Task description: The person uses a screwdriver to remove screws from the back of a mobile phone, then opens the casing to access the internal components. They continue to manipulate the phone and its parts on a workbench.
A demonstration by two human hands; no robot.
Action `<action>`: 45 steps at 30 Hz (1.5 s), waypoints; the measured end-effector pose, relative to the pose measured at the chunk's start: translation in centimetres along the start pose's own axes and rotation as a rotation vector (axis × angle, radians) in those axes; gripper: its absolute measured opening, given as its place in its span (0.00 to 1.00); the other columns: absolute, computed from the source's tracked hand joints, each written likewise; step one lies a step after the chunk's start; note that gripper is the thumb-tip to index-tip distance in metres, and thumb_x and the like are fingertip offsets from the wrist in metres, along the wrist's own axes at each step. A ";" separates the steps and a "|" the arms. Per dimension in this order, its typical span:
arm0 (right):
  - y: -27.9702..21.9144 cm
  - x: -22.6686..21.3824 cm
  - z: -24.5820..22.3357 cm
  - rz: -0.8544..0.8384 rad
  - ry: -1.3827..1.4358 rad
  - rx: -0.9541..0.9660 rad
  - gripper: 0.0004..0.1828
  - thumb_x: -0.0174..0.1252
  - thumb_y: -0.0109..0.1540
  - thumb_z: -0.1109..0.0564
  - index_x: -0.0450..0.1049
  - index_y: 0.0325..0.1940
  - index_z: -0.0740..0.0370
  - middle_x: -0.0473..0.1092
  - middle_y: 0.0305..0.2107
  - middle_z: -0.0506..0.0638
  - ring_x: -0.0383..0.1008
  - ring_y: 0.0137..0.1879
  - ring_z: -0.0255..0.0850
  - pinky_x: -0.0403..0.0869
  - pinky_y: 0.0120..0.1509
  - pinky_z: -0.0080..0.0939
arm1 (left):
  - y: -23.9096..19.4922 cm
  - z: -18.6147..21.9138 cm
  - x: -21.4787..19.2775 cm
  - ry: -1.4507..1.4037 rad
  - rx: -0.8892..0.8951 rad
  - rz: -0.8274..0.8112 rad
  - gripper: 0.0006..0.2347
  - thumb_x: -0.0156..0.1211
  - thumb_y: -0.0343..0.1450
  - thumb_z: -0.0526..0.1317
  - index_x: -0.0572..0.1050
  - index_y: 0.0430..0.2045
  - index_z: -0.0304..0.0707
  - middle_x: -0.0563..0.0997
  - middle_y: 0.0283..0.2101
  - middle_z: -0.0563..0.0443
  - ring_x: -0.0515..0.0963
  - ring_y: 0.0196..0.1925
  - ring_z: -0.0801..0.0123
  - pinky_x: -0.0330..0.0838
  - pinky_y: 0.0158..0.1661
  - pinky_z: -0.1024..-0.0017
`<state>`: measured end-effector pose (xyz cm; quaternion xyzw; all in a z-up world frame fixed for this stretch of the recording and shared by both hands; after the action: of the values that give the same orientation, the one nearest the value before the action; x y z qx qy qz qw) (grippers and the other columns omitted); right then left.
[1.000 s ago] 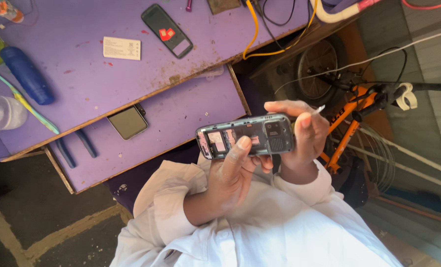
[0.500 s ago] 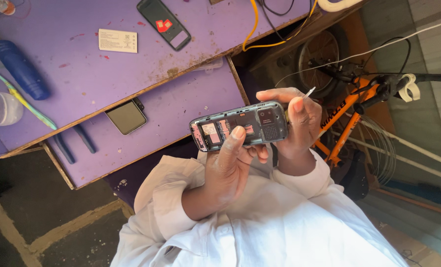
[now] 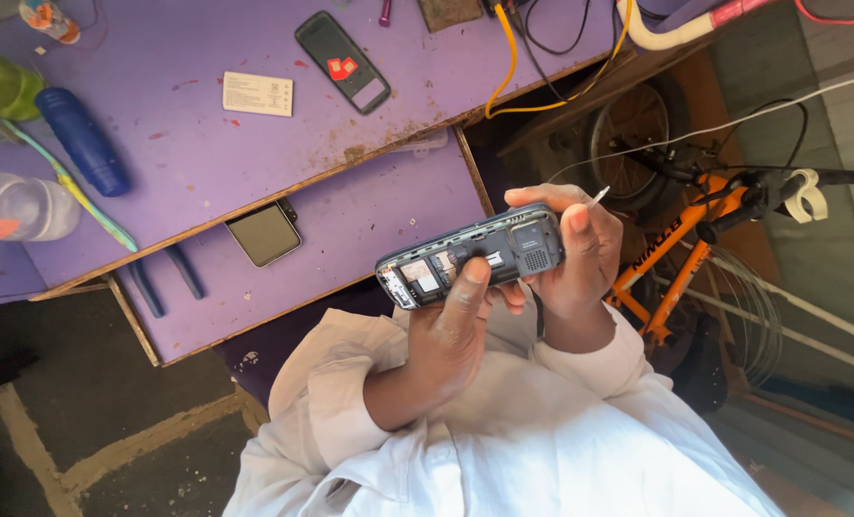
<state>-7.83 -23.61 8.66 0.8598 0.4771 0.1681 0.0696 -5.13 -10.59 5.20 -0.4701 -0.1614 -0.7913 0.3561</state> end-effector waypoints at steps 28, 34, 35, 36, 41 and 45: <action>-1.7 -1.2 -0.9 0.012 -0.252 -0.513 0.20 0.43 0.75 0.38 0.67 0.58 0.54 0.74 0.46 0.60 0.73 0.35 0.43 0.75 0.35 0.38 | 0.6 -0.9 0.2 -0.208 -0.198 -0.171 0.13 0.57 0.79 0.43 0.73 0.52 0.32 0.82 0.47 0.45 0.81 0.42 0.64 0.76 0.42 0.66; -1.7 -1.6 -1.2 0.003 -0.232 -0.477 0.25 0.41 0.74 0.39 0.72 0.54 0.61 0.75 0.39 0.56 0.71 0.32 0.42 0.72 0.29 0.38 | 0.3 -1.2 0.4 -0.186 -0.176 -0.188 0.11 0.59 0.80 0.41 0.74 0.52 0.31 0.82 0.45 0.44 0.81 0.41 0.63 0.77 0.44 0.65; -1.6 -1.6 -1.0 0.005 -0.244 -0.438 0.26 0.41 0.73 0.39 0.73 0.54 0.62 0.75 0.37 0.55 0.71 0.30 0.41 0.70 0.29 0.38 | 0.3 -1.2 0.3 -0.167 -0.167 -0.181 0.11 0.59 0.80 0.41 0.75 0.51 0.30 0.82 0.45 0.43 0.81 0.41 0.63 0.77 0.44 0.65; -1.6 -1.6 -1.0 0.007 -0.237 -0.453 0.24 0.41 0.74 0.40 0.73 0.55 0.59 0.75 0.39 0.55 0.71 0.31 0.41 0.72 0.29 0.38 | 0.3 -1.2 0.2 -0.148 -0.157 -0.175 0.11 0.59 0.80 0.41 0.75 0.50 0.30 0.82 0.45 0.43 0.81 0.41 0.63 0.77 0.44 0.65; -1.7 -1.2 -1.0 -0.049 -0.230 -0.619 0.15 0.44 0.75 0.48 0.65 0.66 0.41 0.73 0.49 0.59 0.72 0.36 0.43 0.79 0.30 0.37 | -0.3 -1.2 -0.4 -0.015 -0.088 -0.137 0.11 0.59 0.80 0.41 0.77 0.47 0.28 0.82 0.43 0.43 0.82 0.41 0.62 0.77 0.43 0.65; -1.8 -1.7 -0.4 -0.042 -0.224 -0.575 0.17 0.43 0.74 0.47 0.65 0.68 0.37 0.72 0.49 0.60 0.71 0.35 0.42 0.77 0.31 0.39 | -0.5 -1.5 -0.5 -0.017 -0.086 -0.117 0.11 0.59 0.80 0.40 0.77 0.48 0.28 0.82 0.43 0.43 0.82 0.42 0.62 0.76 0.45 0.65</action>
<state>-10.26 -24.08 8.12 0.8079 0.4172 0.1988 0.3656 -6.27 -10.93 4.03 -0.4814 -0.1572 -0.8130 0.2874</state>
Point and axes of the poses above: each hand's wrist, its own y-axis towards the middle knuckle, its own x-axis out of the palm, z = x × y, the point moved 7 cm from there along y, towards the middle knuckle
